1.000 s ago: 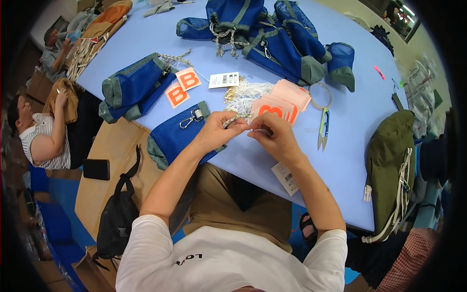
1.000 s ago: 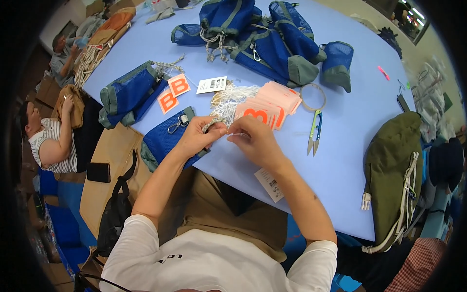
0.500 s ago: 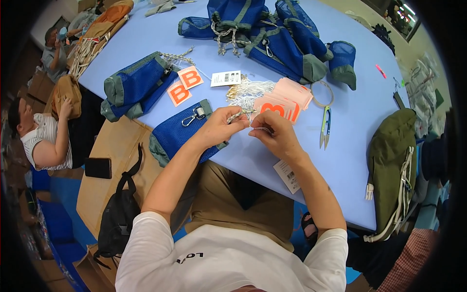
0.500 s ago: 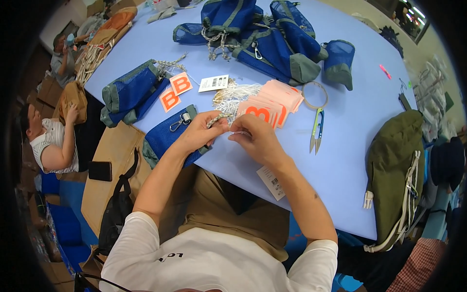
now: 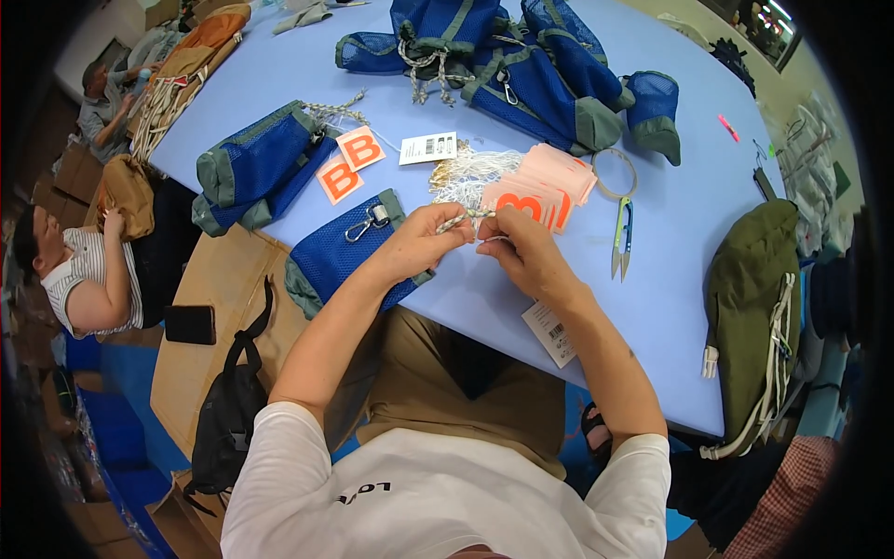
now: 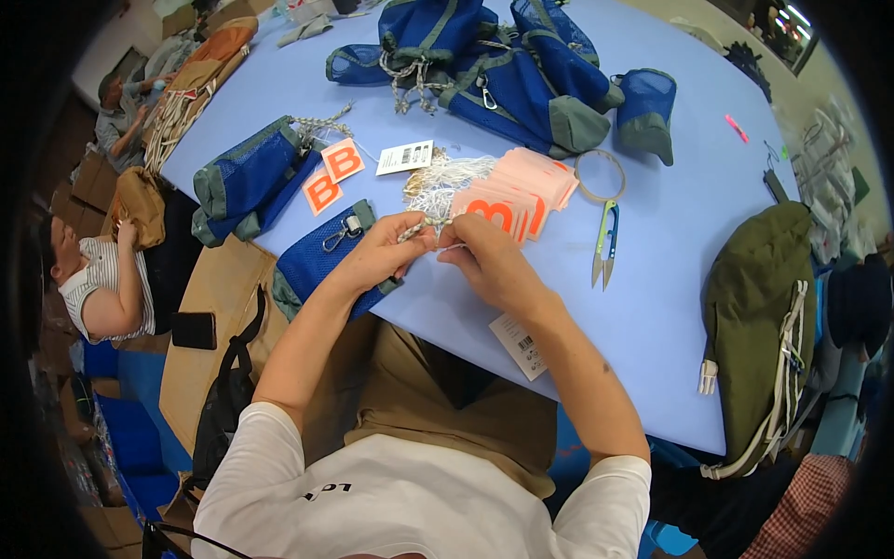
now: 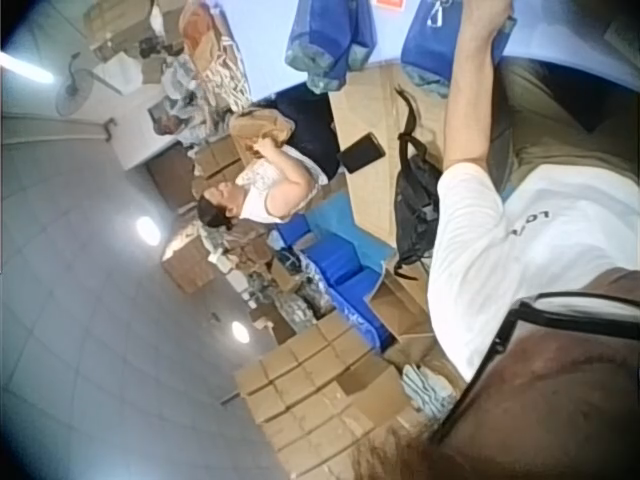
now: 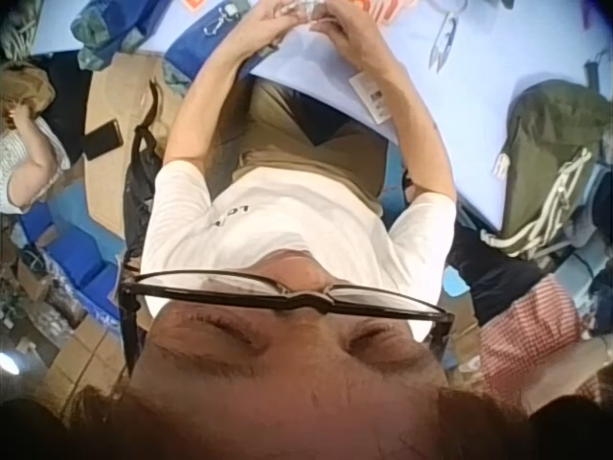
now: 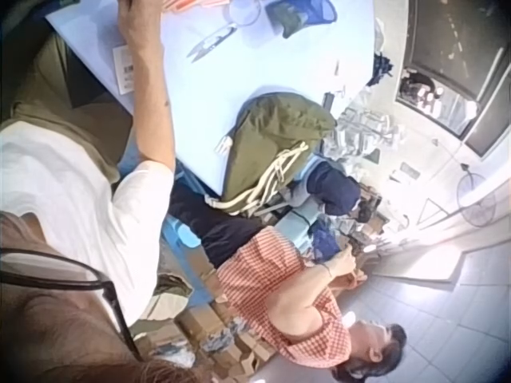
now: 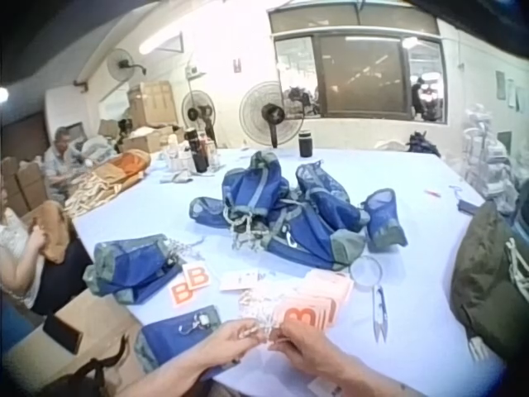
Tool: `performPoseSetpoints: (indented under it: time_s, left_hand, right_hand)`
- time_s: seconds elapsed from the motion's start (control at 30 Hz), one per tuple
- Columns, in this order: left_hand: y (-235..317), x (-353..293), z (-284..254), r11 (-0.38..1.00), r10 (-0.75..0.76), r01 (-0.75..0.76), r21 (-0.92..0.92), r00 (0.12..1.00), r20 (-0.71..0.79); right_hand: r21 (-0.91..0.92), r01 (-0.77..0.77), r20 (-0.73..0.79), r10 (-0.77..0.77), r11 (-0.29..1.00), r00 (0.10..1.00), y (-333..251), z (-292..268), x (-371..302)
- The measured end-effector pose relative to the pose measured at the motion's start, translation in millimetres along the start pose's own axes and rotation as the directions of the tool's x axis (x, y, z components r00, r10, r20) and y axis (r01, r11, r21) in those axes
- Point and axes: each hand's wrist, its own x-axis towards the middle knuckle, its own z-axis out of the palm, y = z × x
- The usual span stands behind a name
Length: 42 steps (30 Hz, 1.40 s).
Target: Attach metal chains and decorative labels to blue mesh bags at a workshop table.
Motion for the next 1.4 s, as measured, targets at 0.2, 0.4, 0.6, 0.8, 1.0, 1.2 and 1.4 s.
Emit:
performPoseSetpoints:
  time_s: [0.2, 0.4, 0.6, 0.8, 1.0, 1.2, 1.4]
  left_hand:
    - [1, 1, 1, 1.000, 0.005, -0.004, 0.029, 1.000, -0.007]
    - [1, 1, 1, 1.000, -0.008, 0.008, -0.019, 1.000, 0.002]
    - [5, 0, 5, 1.000, 0.013, -0.014, -0.025, 1.000, -0.023]
    - [-8, -3, 0, 0.928, 0.181, -0.198, -0.316, 0.980, -0.084]
    - [-21, 4, 3, 0.964, 0.221, -0.242, -0.113, 0.961, -0.168]
    - [-27, -3, 0, 0.880, 0.464, -0.427, 0.207, 0.866, -0.186]
    - [-14, -4, 12, 0.888, 0.435, -0.391, 0.244, 0.884, -0.169]
  right_hand:
    - [-0.021, 0.014, 0.011, -0.014, 1.000, 1.000, 1, -1, 0]
    - [0.017, -0.005, -0.028, 0.006, 1.000, 1.000, 2, 2, -1]
    - [-0.262, 0.114, -0.099, -0.145, 0.958, 0.984, 0, 0, -1]
    - [-0.161, 0.024, -0.185, -0.054, 0.987, 0.981, -2, 3, 0]
    - [-0.047, -0.050, -0.186, 0.041, 0.998, 0.982, -9, -2, -6]
    - [-0.155, 0.193, -0.198, -0.222, 0.969, 0.955, -7, 14, -3]
    - [-0.142, 0.166, -0.266, -0.199, 0.976, 0.943, -3, 13, -8]
